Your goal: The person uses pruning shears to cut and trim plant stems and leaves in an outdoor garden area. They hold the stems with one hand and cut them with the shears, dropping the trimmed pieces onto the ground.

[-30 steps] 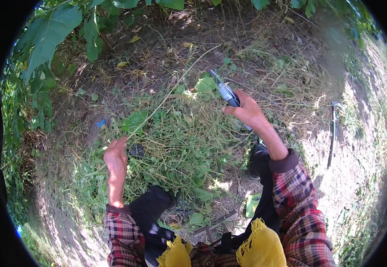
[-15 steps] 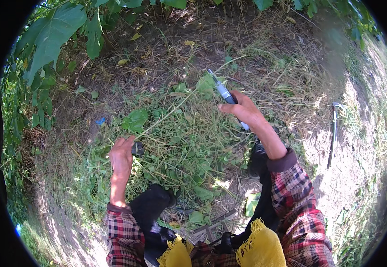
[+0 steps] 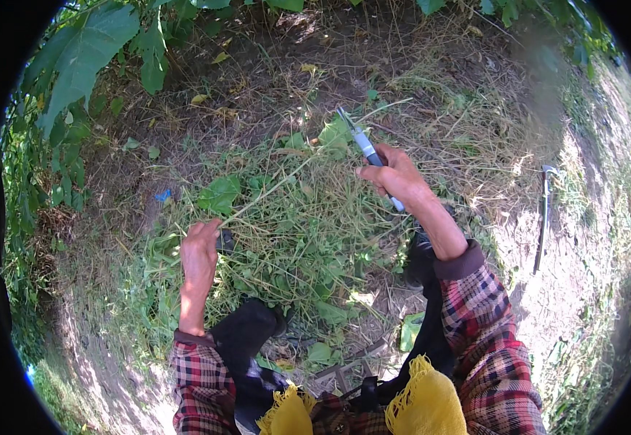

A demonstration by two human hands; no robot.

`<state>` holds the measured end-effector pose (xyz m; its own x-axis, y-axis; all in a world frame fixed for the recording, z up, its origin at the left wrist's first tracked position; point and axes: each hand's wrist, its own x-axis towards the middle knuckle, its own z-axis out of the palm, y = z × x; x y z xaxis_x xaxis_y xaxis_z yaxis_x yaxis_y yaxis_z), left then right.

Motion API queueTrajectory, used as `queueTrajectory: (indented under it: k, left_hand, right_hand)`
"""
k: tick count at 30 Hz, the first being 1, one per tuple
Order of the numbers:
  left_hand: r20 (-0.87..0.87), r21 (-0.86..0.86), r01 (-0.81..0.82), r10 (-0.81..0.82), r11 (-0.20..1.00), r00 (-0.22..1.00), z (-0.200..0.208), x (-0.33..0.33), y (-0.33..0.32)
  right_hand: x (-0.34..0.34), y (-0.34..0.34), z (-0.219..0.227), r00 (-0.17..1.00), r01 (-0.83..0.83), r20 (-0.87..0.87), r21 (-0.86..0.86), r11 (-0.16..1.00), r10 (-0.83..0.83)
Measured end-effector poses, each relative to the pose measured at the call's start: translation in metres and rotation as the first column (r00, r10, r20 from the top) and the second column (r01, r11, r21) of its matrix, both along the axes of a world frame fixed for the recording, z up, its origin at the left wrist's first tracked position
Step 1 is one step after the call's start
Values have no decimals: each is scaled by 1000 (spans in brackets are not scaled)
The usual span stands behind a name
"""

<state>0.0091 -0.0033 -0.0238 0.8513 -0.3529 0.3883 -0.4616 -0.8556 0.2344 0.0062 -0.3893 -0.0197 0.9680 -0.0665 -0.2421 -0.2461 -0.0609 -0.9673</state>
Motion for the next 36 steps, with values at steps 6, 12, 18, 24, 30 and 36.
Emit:
queueTrajectory:
  k: [6, 12, 18, 24, 30, 36]
  left_hand:
    - [-17, 9, -47, 47, 999, 999, -13, 1, 12]
    - [-177, -255, -181, 138, 950, 975, -8, 1, 8]
    - [-431, -621, -309, 15, 720, 902, -1, 3, -9]
    - [-442, -674, -257, -99, 693, 892, 1, 4, -42]
    - [-461, -632, -304, -30, 713, 887, 7, 1, -50]
    - [-414, -533, -259, 19, 805, 910, 5, 0, -45]
  right_hand:
    - [-3, 4, 6, 996, -24, -73, 396, 918, 58]
    - [-8, 16, -24, 975, 37, 100, -955, 296, 201]
    - [-4, 29, -10, 979, -4, 99, -869, 495, 181]
    - [1, 53, -4, 972, -15, 157, -699, 715, 173]
    - [-3, 65, 6, 987, -86, 75, -500, 862, 142]
    - [-7, 62, 17, 987, -108, 69, -394, 913, 147]
